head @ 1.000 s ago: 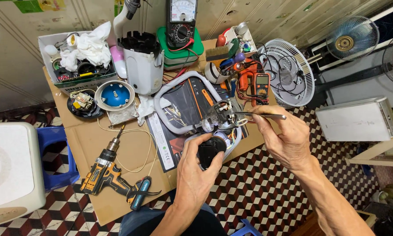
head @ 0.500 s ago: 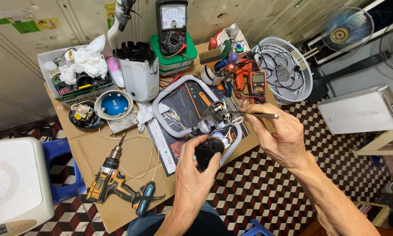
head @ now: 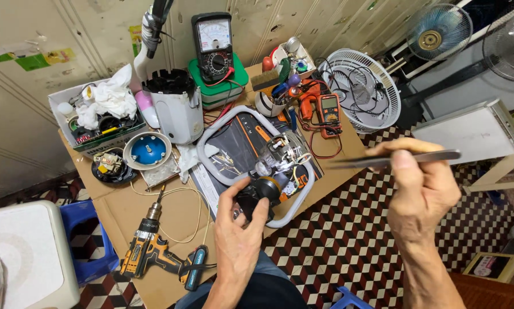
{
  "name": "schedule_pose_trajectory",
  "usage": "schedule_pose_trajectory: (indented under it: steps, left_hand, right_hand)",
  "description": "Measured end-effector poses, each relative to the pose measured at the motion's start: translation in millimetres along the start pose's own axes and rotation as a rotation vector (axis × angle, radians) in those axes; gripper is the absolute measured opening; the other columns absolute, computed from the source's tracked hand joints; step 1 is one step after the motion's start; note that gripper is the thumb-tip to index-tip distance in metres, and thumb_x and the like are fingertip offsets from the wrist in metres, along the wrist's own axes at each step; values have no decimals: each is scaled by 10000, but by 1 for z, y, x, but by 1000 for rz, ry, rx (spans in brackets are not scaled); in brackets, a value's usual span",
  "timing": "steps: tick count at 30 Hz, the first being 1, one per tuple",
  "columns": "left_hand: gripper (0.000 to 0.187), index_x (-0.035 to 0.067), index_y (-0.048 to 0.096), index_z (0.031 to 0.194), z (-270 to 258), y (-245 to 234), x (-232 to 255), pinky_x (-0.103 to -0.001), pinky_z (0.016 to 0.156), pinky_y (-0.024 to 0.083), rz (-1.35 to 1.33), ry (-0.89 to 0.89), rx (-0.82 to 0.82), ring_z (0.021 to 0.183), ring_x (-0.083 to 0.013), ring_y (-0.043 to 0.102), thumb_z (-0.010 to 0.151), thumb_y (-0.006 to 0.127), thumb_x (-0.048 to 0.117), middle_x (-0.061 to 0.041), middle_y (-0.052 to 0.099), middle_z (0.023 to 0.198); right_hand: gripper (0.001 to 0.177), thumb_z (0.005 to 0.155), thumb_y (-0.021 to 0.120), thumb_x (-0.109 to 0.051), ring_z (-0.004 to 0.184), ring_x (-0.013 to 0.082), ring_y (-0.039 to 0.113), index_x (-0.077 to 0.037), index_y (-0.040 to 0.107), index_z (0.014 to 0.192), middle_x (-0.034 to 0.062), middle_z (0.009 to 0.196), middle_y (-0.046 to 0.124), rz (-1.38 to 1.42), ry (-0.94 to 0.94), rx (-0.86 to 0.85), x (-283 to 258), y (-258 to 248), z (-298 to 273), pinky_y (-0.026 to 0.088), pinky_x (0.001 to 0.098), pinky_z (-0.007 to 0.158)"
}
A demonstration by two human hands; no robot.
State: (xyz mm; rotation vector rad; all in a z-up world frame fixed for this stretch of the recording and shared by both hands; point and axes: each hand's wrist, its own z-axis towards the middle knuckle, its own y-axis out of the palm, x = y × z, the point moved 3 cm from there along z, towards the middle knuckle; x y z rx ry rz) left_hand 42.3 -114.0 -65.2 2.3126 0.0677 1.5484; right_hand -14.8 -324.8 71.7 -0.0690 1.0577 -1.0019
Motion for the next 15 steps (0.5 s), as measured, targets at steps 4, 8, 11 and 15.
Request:
schedule_pose_trajectory:
  steps: [4, 8, 11, 15]
  left_hand:
    - [539, 52, 529, 1382, 1, -8, -3, -280, 894, 593, -153, -10, -3, 1076, -194, 701, 877, 715, 85, -118, 641, 1176]
    - [539, 16, 487, 1396, 4, -12, 7, -274, 924, 548, -213, 77, 1, 1128, -176, 656, 899, 689, 62, -86, 556, 1318]
    - [539, 8, 496, 1405, 6, -14, 11, -269, 926, 526, -138, 95, 32, 1127, -159, 620, 902, 688, 47, -94, 557, 1321]
    - [537, 2, 480, 1397, 10, -15, 8, -273, 941, 516, -136, 184, 136, 1174, -139, 584, 901, 682, 36, -98, 561, 1345]
  right_hand:
    - [293, 1148, 483, -239, 762, 115, 676, -3, 653, 1110, 113, 918, 718, -40, 139, 128, 28, -18, -33, 539, 246, 643]
    - [327, 1134, 469, -227, 755, 165, 647, 23, 661, 1045, 149, 945, 725, 1, 460, 204, 94, -20, -57, 538, 279, 661]
    - [263, 1100, 509, -164, 858, 216, 687, 56, 648, 1069, 176, 1032, 696, 274, 627, 338, 166, -13, -71, 593, 314, 781]
    - [249, 1012, 574, -57, 1033, 317, 711, 82, 495, 1203, 238, 1168, 611, 809, 1114, 598, 331, 27, -96, 645, 397, 900]
